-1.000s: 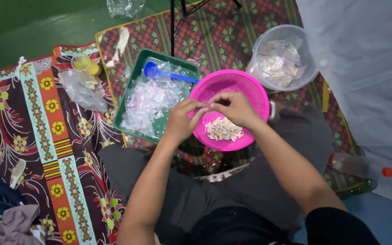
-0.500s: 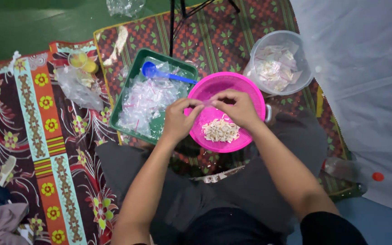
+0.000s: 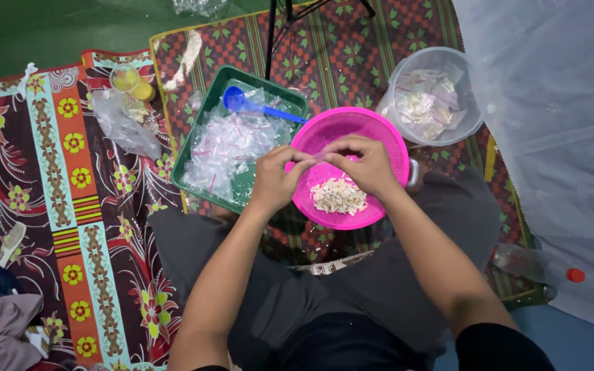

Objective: Picking small white items from a pink bowl and placing them into small plastic bags

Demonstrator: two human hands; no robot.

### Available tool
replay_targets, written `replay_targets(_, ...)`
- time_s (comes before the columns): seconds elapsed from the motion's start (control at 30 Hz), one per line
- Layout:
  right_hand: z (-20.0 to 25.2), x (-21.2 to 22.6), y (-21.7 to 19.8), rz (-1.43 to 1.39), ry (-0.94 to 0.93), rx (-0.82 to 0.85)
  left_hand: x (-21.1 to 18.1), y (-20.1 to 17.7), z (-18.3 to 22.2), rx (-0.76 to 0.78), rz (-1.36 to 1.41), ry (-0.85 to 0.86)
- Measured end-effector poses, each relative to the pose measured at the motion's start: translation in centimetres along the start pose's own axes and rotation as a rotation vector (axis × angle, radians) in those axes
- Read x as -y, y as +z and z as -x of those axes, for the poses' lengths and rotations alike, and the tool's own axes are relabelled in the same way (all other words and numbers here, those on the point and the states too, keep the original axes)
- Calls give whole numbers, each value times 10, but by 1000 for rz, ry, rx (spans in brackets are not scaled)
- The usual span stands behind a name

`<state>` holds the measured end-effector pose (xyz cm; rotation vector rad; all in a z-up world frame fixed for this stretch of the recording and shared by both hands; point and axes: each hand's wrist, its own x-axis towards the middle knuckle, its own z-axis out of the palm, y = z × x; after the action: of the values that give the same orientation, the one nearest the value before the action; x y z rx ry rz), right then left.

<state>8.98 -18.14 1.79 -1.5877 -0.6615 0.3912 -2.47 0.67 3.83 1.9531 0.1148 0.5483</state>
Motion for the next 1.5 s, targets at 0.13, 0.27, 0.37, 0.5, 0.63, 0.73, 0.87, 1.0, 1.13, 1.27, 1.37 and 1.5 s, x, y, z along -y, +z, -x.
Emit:
replay_targets(0.13,0,4,1,-5,-1,5,-3,-1,0,4,10,4)
replay_targets(0.27,0,10,1,20,-23,2,0,0,-1,-15,24,-25)
replay_targets(0.37,0,18,1,94,-71,-1,-8,4,-2,-12,31,-50)
replay_targets(0.5,2,13,0,133,-102,10,-10,7,0,17,70,-80)
replay_targets(0.63,3,17,1,170,-132,35,-14,5,-2,77,71,-68)
replay_targets(0.73,2,22,2,162,-152,47,-8,9,-2,93,77,-70)
replay_targets(0.87,1,22,2,176,-162,67,-4,9,0,102,64,-68)
replay_targets(1.0,2,25,0,182,-197,107,8,7,4,166,28,-39)
replay_targets(1.13,1,18,-5,181,-171,109,8,0,1,201,-20,23)
replay_targets(1.27,2,15,0,180,-138,97,11,-4,2,212,-69,27)
replay_targets(1.37,1,0,-6,223,-101,75,11,-7,2,255,-272,51)
replay_targets(1.5,-9,-25,-50,362,-42,-32,11,-12,1,508,-654,122)
